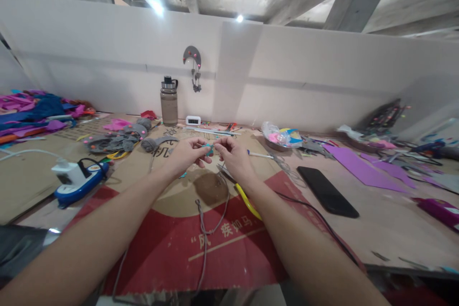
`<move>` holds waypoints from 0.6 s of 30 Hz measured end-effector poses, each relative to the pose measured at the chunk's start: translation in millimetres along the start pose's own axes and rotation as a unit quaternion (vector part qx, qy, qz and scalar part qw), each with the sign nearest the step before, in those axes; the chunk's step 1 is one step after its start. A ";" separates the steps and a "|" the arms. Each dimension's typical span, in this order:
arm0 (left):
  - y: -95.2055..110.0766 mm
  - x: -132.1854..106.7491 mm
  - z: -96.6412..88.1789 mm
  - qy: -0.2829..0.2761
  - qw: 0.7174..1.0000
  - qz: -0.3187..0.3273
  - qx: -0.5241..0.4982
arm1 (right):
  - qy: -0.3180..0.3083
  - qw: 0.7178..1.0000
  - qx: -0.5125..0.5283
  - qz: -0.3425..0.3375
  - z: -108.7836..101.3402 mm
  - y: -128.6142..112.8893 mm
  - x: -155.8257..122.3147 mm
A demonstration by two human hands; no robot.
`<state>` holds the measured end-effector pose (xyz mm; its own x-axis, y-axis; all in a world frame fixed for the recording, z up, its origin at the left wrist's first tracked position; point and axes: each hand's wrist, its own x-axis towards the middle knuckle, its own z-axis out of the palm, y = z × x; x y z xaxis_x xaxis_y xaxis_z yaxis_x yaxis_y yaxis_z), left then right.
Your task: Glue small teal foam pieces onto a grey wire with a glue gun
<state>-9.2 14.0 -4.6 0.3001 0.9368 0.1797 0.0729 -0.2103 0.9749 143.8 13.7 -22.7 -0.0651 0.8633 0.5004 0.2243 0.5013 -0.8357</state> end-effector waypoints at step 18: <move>2.9 -0.3 -0.5 -0.001 1.000 -0.003 0.011 | -0.010 0.992 -0.117 -0.055 -7.0 -0.7 1.5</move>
<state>-9.5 13.3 -1.8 0.3011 0.9375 0.1745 0.0957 -0.2118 0.9726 150.3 14.2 -19.8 -0.1200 0.8059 0.5798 0.4344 0.5678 -0.6993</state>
